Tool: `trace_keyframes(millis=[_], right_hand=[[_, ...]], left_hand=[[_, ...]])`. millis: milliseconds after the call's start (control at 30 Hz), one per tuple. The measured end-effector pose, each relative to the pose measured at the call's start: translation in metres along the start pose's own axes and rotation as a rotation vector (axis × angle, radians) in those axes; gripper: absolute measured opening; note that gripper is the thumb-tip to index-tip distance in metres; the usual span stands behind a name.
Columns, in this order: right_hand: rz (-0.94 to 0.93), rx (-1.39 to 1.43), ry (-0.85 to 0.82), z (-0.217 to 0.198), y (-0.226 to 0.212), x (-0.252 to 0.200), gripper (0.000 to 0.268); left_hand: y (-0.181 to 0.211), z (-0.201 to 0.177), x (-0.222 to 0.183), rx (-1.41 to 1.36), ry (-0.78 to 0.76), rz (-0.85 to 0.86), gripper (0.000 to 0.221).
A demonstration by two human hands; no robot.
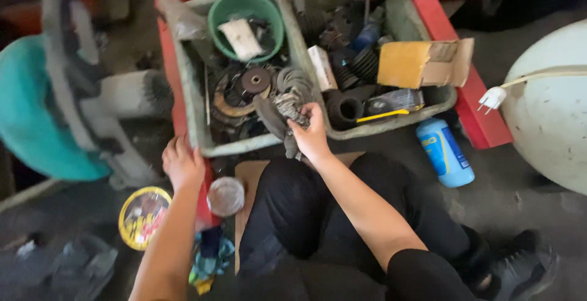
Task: Sorting and examining various automotive parts from storage bins.
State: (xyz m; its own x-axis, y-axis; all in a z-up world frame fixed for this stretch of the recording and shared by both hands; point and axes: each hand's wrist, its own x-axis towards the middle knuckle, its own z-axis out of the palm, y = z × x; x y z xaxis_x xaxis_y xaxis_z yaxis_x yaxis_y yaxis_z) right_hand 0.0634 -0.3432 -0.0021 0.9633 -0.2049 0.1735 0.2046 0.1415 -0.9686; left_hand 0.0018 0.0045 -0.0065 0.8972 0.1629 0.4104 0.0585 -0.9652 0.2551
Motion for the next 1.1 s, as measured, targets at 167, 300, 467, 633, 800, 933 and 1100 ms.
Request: trace_keyframes(millis=[167,300,467,633,800,933,1100], right_hand=[[-0.032,0.021,-0.123,0.018,0.017,-0.042,0.045],[0.178,0.119,-0.207,0.024,-0.006,-0.065,0.04],[0.065,0.103,-0.272,0.026,-0.011,-0.081,0.041],[-0.025,-0.042,-0.441,0.001,-0.047,-0.071,0.039],[0.04,0.243,-0.028,-0.043,-0.088,-0.055,0.032],[-0.044,0.213,0.059,-0.054,-0.096,-0.052,0.03],[-0.602,-0.584,-0.128,-0.025,-0.128,-0.073,0.042]], left_hand=[[0.029,-0.019,-0.008,-0.074,-0.017,0.021,0.06],[0.071,0.019,-0.023,-0.945,-0.091,0.015,0.071],[0.147,-0.037,-0.041,-1.549,-0.306,-0.407,0.08],[0.158,-0.072,-0.037,-1.772,-0.348,-0.789,0.085],[0.158,-0.072,-0.031,-2.075,-0.363,-0.761,0.084],[0.166,-0.075,-0.03,-1.985,-0.309,-0.778,0.084],[0.177,-0.067,-0.036,-1.832,-0.247,-0.614,0.091]])
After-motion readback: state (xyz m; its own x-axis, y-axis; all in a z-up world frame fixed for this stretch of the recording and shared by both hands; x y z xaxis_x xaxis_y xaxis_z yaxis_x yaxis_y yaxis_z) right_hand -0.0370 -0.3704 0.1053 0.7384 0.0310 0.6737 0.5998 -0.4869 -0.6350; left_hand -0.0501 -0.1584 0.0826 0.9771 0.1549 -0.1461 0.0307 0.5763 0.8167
